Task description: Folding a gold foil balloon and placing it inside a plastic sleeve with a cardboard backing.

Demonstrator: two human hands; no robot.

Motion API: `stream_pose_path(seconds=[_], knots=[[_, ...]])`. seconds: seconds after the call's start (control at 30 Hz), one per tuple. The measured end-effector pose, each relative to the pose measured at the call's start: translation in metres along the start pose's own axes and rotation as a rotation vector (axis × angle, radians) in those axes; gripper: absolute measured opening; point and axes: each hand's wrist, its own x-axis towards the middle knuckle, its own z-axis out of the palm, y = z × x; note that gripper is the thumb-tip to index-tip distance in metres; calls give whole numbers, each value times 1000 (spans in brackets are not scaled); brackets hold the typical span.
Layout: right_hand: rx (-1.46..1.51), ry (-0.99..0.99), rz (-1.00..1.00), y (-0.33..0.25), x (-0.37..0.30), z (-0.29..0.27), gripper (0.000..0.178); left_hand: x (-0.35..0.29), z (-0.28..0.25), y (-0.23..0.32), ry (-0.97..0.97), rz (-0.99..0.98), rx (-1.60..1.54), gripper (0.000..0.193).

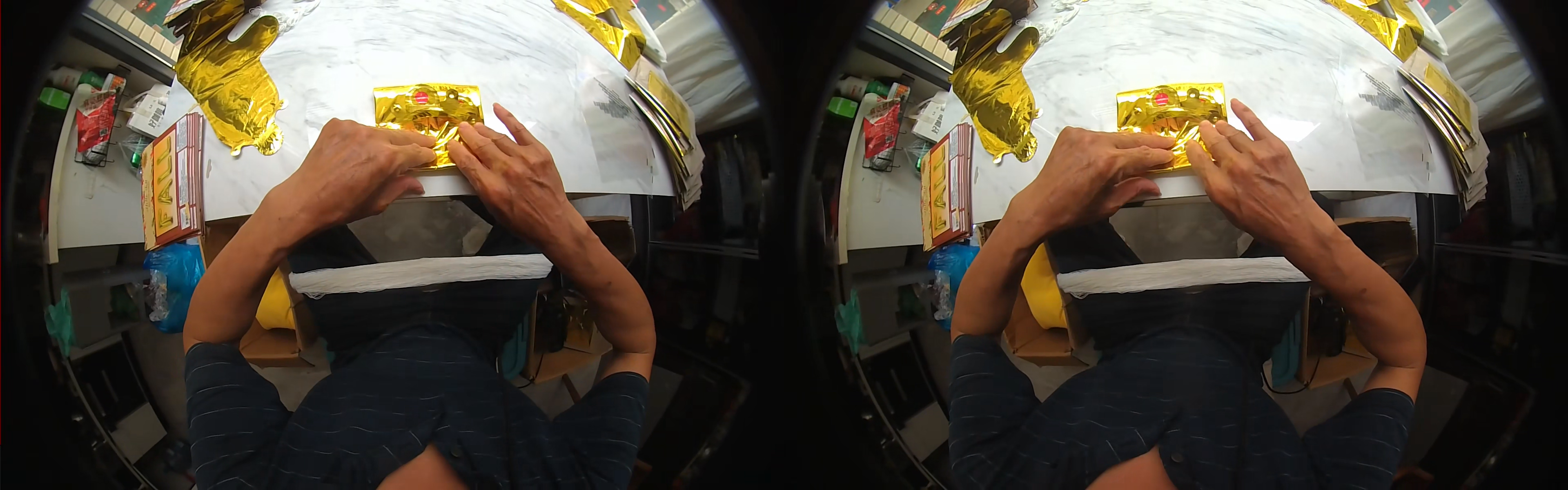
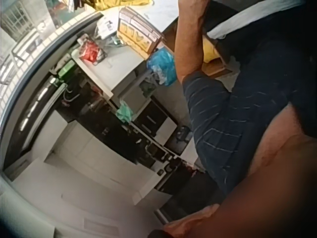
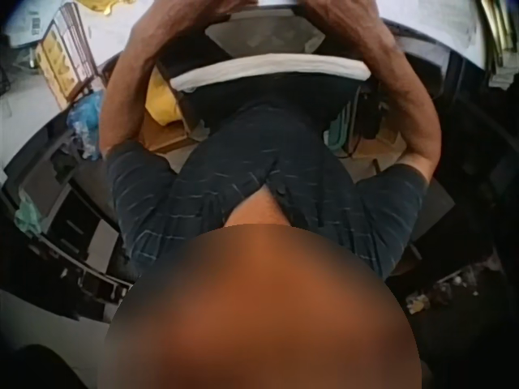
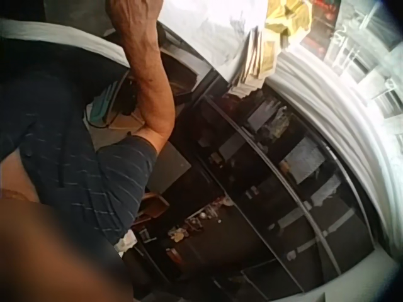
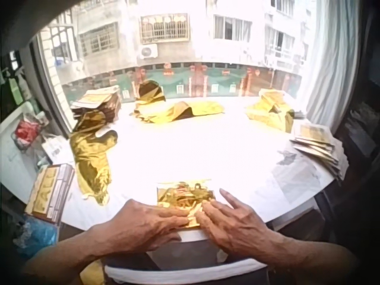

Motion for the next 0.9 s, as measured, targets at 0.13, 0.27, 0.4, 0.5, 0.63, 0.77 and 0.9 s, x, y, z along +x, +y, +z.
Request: stream_pose_path(seconds=[0.13,0.27,0.4,0.5,0.63,0.77,0.9], knots=[[4,146,-2,-1,-2,9,25,1,2,5,62,14,-4,31],[15,174,5,2,5,6,19,9,7,20,50,-74,97,30],[10,166,-7,4,9,-10,16,19,8,26,67,-92,253,21],[109,179,50,8,13,-36,13,25,-11,27,99,-85,201,10],[864,360,348,9,14,-75,15,34,-56,32,8,-280,-671,19],[1257,115,663,24,7,-86,28,42,-63,28,-265,-448,-1038,30],[1376,-124,728,28,-4,-63,29,39,-28,19,-474,-470,-1124,28]])
